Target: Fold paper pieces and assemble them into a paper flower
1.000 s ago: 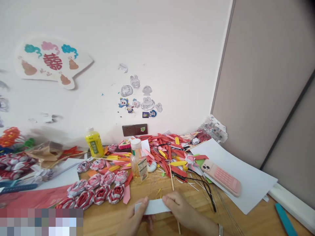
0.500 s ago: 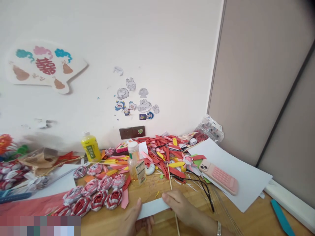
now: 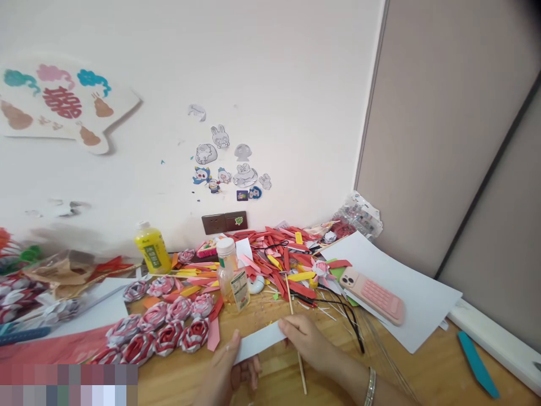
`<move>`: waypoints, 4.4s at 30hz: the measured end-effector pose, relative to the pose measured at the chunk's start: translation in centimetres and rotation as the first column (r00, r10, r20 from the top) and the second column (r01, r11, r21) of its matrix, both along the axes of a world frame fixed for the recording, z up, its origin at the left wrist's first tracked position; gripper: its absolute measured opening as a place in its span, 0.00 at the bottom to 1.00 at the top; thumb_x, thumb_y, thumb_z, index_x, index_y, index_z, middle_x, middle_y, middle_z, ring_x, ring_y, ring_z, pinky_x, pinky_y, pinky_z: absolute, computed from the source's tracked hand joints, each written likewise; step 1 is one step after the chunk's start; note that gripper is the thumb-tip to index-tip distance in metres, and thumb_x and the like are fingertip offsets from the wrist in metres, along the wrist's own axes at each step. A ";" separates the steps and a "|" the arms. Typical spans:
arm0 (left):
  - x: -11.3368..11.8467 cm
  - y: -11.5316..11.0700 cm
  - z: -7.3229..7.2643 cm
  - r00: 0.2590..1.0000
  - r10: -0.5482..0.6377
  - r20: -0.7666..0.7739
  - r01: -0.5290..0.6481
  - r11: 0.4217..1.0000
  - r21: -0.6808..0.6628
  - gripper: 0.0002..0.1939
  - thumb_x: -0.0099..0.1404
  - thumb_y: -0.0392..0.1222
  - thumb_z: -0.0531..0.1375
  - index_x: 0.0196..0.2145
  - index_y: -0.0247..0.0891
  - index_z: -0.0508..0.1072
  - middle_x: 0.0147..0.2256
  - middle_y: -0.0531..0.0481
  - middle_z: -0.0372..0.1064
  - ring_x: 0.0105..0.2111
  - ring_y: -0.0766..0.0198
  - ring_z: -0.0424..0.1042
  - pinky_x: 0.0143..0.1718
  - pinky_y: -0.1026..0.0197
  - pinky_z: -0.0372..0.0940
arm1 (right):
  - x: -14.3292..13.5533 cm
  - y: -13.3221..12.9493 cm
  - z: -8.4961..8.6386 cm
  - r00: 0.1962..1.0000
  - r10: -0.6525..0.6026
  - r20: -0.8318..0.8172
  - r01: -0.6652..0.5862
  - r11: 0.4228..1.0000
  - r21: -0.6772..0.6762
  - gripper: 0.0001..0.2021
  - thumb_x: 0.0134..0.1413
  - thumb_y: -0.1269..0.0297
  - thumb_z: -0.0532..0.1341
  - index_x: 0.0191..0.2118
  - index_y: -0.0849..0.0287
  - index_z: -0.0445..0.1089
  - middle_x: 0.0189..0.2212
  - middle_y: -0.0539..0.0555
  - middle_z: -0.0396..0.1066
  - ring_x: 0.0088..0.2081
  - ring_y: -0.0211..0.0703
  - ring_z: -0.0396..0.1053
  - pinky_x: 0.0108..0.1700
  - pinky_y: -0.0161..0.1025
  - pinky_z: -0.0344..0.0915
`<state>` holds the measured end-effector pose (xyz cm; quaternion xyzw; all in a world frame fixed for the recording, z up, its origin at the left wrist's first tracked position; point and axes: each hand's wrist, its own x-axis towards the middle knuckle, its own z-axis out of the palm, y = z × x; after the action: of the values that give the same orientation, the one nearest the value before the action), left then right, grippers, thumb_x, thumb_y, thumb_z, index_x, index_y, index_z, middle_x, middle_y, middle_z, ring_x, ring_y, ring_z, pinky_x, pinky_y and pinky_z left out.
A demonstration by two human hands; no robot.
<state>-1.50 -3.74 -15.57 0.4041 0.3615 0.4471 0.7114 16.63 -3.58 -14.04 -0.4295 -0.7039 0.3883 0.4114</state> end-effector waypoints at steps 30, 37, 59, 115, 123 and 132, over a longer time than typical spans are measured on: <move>0.5 -1.1 1.3 0.868 0.077 -0.491 0.053 0.968 0.244 0.15 0.49 0.51 0.61 0.24 0.35 0.74 0.24 0.49 0.72 0.26 0.61 0.67 0.28 0.64 0.60 | -2.5 -1.0 0.3 0.968 -0.032 -0.250 -0.016 0.982 -0.187 0.13 0.48 0.57 0.57 0.25 0.63 0.64 0.18 0.46 0.61 0.21 0.34 0.60 0.25 0.30 0.56; 0.5 -1.8 1.8 0.837 0.201 -0.510 0.019 0.918 0.395 0.15 0.55 0.50 0.57 0.21 0.36 0.71 0.20 0.53 0.66 0.23 0.64 0.64 0.24 0.66 0.58 | -2.4 -1.6 0.8 1.000 -0.009 -0.027 0.007 0.997 -0.073 0.10 0.49 0.64 0.57 0.22 0.62 0.64 0.18 0.45 0.59 0.23 0.32 0.57 0.24 0.28 0.52; 0.6 -1.8 2.7 0.848 0.233 -0.475 -0.052 0.930 0.364 0.14 0.48 0.52 0.62 0.23 0.37 0.71 0.21 0.51 0.69 0.25 0.61 0.67 0.27 0.63 0.62 | -2.2 -1.6 0.4 1.000 -0.006 0.019 0.008 0.997 -0.077 0.10 0.49 0.64 0.57 0.21 0.62 0.61 0.18 0.44 0.57 0.22 0.31 0.54 0.23 0.28 0.50; 0.5 -1.5 0.6 0.831 0.012 -0.556 0.151 0.957 0.247 0.16 0.53 0.53 0.57 0.22 0.35 0.66 0.17 0.59 0.57 0.19 0.69 0.57 0.20 0.66 0.53 | -2.3 -1.3 0.6 0.946 -0.227 -0.231 0.221 0.974 -0.052 0.11 0.50 0.65 0.54 0.20 0.60 0.57 0.15 0.45 0.58 0.19 0.32 0.57 0.24 0.30 0.54; 0.9 -2.1 0.8 0.825 -0.037 -0.564 0.177 0.965 0.195 0.16 0.55 0.52 0.56 0.19 0.38 0.63 0.12 0.59 0.59 0.14 0.69 0.58 0.18 0.67 0.53 | -1.8 -1.1 1.0 0.933 -0.265 -0.245 0.274 0.962 0.003 0.12 0.51 0.64 0.54 0.20 0.60 0.56 0.15 0.44 0.57 0.19 0.31 0.56 0.23 0.30 0.53; 1.1 -2.2 0.6 0.853 -0.016 -0.522 0.092 0.988 0.120 0.21 0.50 0.59 0.57 0.18 0.38 0.61 0.12 0.59 0.61 0.12 0.71 0.59 0.15 0.67 0.55 | -1.6 -0.7 0.8 0.898 -0.179 -0.401 0.159 0.984 -0.082 0.13 0.52 0.56 0.55 0.25 0.61 0.59 0.17 0.45 0.59 0.20 0.32 0.58 0.25 0.30 0.56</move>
<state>-0.38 -5.90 -14.96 0.5689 0.4957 0.3257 0.5696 15.00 -4.32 -13.21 -0.4082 -0.5537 0.4483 0.5708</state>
